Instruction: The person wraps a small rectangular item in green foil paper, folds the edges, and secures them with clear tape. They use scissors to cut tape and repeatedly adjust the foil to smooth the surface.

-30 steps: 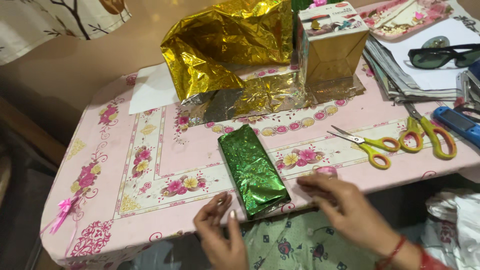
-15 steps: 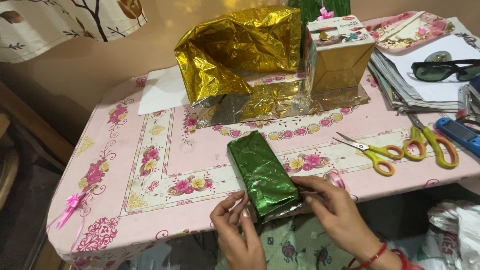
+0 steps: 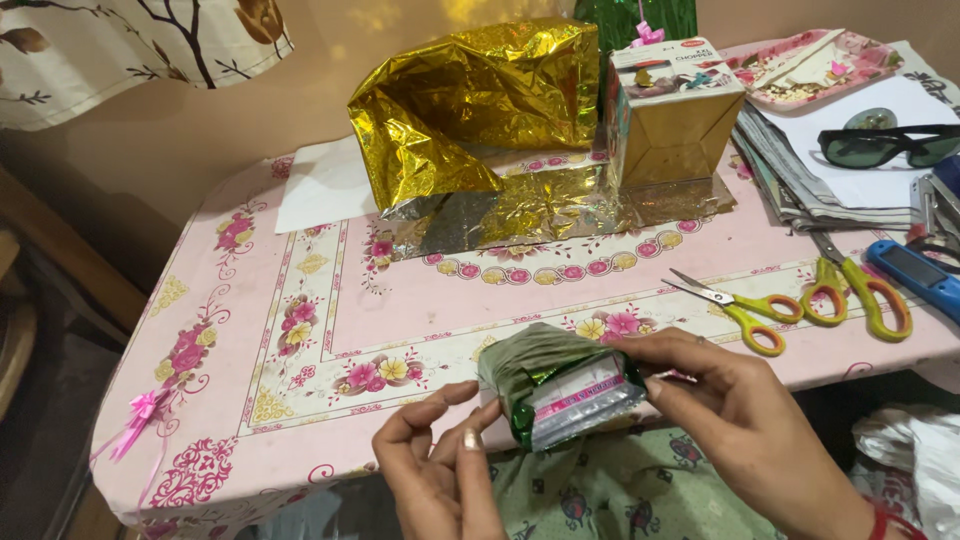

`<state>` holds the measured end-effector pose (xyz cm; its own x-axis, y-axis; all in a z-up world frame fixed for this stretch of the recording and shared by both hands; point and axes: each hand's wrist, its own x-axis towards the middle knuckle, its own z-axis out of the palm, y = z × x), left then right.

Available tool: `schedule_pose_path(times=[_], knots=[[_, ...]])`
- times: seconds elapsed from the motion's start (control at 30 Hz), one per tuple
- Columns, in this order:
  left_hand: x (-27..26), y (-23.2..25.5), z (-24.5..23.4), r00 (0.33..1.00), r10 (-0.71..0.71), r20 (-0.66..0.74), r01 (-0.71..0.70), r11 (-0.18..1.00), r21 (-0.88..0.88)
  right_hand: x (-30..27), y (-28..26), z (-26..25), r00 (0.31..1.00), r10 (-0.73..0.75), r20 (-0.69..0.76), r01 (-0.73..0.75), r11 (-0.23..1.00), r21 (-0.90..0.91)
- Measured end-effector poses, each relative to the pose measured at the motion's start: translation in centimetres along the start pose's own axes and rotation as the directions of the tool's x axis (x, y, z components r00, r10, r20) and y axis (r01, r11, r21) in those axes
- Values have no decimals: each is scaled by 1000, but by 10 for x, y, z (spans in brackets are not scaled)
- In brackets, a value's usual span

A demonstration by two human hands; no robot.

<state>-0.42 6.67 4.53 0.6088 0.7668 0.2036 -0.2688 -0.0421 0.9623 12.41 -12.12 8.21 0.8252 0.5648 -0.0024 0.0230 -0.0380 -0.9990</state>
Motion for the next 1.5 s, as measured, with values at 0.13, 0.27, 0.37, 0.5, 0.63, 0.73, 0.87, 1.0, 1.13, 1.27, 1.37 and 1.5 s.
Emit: schedule_pose_path(times=[0.13, 0.27, 0.37, 0.5, 0.63, 0.73, 0.87, 1.0, 1.13, 1.27, 1.37, 1.5], knots=[[11, 12, 0, 999, 25, 24, -26, 999, 32, 10, -10, 0, 996, -71, 49, 70, 997, 19], [21, 23, 5, 999, -21, 24, 20, 999, 37, 20, -18, 1, 998, -57, 17, 58, 997, -46], [30, 30, 11, 997, 42, 63, -42, 999, -2, 25, -25, -3, 999, 45, 23, -42, 994, -102], [43, 38, 15, 992, 68, 104, -75, 995, 68, 39, -31, -5, 999, -22, 35, 24, 998, -62], [54, 39, 21, 996, -51, 70, 44, 994, 102, 49, -30, -5, 998, 57, -24, -58, 996, -60], [58, 32, 21, 995, 36, 97, -51, 985, 165, 50, -24, -2, 999, 33, -39, -34, 999, -8], [68, 23, 19, 991, 65, 119, -81, 987, 136, 52, -20, 0, 998, -61, -29, 61, 998, 5], [74, 16, 20, 996, 17, 89, -25, 995, 92, 55, -16, 5, 981, -189, -49, 190, 982, 20], [80, 17, 19, 997, -56, 59, 47, 989, 138, 60, -8, 9, 971, -231, -60, 232, 972, 18], [84, 18, 18, 995, -98, 29, 91, 979, 183, 63, 2, 9, 947, -320, -18, 321, 946, 47], [85, 16, 18, 999, -30, 34, 24, 988, 150, 64, 8, 9, 935, -354, 13, 353, 933, 65], [84, 11, 18, 998, 13, 58, -19, 994, 108, 64, 13, 7, 918, -395, 39, 392, 918, 56]])
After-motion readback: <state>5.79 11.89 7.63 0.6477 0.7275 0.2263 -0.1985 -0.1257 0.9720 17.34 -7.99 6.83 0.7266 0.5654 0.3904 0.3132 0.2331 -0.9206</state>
